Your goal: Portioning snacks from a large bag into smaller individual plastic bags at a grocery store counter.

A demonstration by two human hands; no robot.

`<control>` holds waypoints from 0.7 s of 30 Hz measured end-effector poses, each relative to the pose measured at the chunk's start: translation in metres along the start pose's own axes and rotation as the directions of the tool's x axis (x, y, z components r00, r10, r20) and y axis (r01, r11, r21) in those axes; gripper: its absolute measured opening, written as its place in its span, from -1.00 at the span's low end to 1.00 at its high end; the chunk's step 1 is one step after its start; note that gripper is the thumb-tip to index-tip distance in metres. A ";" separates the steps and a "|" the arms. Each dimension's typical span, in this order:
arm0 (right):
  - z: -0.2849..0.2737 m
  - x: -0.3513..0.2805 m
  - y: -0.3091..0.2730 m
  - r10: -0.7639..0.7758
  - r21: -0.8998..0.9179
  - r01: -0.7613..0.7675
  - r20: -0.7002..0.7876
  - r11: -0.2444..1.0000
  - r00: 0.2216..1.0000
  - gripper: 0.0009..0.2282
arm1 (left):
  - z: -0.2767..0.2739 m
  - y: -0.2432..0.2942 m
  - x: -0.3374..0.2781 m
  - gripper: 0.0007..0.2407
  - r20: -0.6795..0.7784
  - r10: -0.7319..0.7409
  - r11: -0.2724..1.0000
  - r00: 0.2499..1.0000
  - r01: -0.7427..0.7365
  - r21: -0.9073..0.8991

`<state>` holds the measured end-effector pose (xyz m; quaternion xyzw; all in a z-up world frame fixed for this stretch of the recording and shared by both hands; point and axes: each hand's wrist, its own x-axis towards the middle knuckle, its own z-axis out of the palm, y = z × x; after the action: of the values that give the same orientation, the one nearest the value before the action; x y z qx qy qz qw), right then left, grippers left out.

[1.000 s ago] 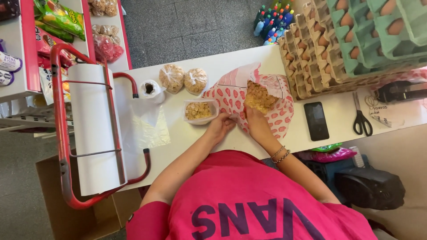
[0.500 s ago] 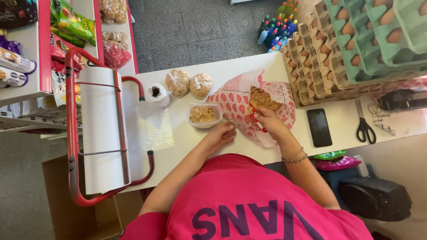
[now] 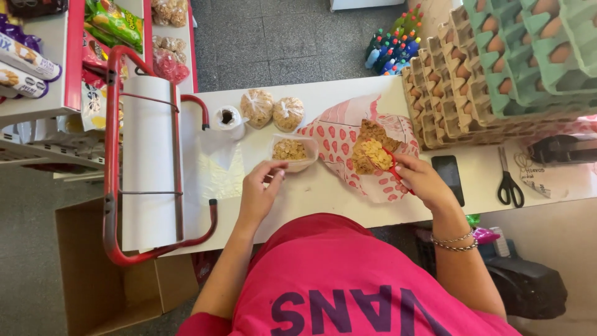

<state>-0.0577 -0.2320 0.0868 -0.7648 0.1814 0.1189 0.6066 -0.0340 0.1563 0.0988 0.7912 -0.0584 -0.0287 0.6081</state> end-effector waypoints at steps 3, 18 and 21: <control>0.006 -0.013 -0.022 0.008 0.013 -0.009 0.032 1.000 0.999 -0.67 | -0.007 -0.005 0.002 -0.84 -0.135 0.237 0.928 0.962 -0.183 0.325; 0.114 0.053 -0.111 0.022 -0.444 0.145 0.350 0.884 0.936 -0.68 | 0.016 -0.075 0.032 -0.87 0.070 0.432 0.544 0.899 -0.322 0.775; 0.140 0.091 -0.100 -0.026 -0.773 0.409 0.455 0.484 0.890 -0.68 | 0.014 -0.074 0.034 -0.95 0.078 0.497 0.541 0.864 -0.379 0.750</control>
<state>0.0725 -0.0881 0.1059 -0.9398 -0.1239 0.2597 0.1843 0.0019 0.1572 0.0242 0.9278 -0.2171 0.2082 0.2207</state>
